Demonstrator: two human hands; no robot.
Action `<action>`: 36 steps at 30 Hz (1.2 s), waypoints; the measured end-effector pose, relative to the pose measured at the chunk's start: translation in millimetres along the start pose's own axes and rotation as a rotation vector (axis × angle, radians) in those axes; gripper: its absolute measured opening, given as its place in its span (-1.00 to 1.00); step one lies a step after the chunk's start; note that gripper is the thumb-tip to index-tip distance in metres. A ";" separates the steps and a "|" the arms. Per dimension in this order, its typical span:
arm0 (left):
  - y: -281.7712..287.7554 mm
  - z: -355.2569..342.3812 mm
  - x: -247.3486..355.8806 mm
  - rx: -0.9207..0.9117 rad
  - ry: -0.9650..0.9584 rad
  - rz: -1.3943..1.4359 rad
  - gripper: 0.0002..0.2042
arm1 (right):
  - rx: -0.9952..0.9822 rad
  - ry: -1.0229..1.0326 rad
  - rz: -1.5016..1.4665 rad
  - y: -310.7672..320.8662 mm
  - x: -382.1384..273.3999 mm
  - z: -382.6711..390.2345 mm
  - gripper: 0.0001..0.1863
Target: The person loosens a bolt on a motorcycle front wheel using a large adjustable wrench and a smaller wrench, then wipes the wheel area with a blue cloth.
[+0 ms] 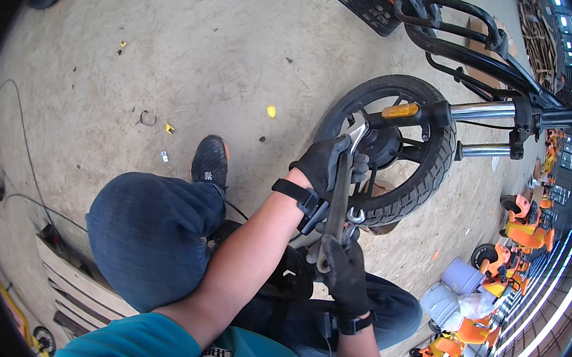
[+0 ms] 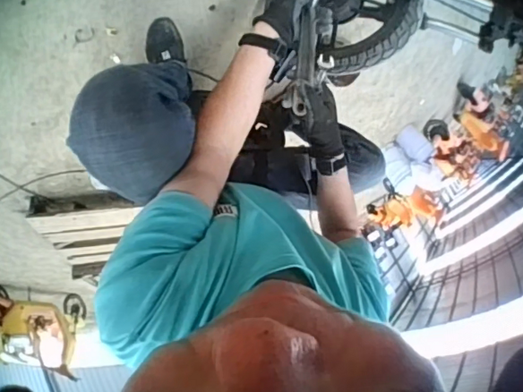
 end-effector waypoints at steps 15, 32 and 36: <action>10.7 14.8 14.5 0.499 -0.042 -0.617 -0.63 | 0.096 -0.242 -0.341 -72.4 52.0 -15.3 -0.85; 57.0 5.5 14.3 0.562 -0.348 -1.868 -0.71 | 0.209 -0.107 -0.190 -120.0 139.1 -49.6 -0.74; 72.1 -4.0 17.6 0.570 -0.474 -1.907 -0.78 | 0.276 -0.028 -0.048 -130.2 173.0 -67.6 -0.74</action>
Point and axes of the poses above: each hand's wrist, its own z-axis away from the middle knuckle, its own y-axis out of the back of the hand, x = y × z, the point moved 2 cm from there along -z, towards the middle knuckle, and after that the axes turned 6 degrees about y, right-handed, at the moved point
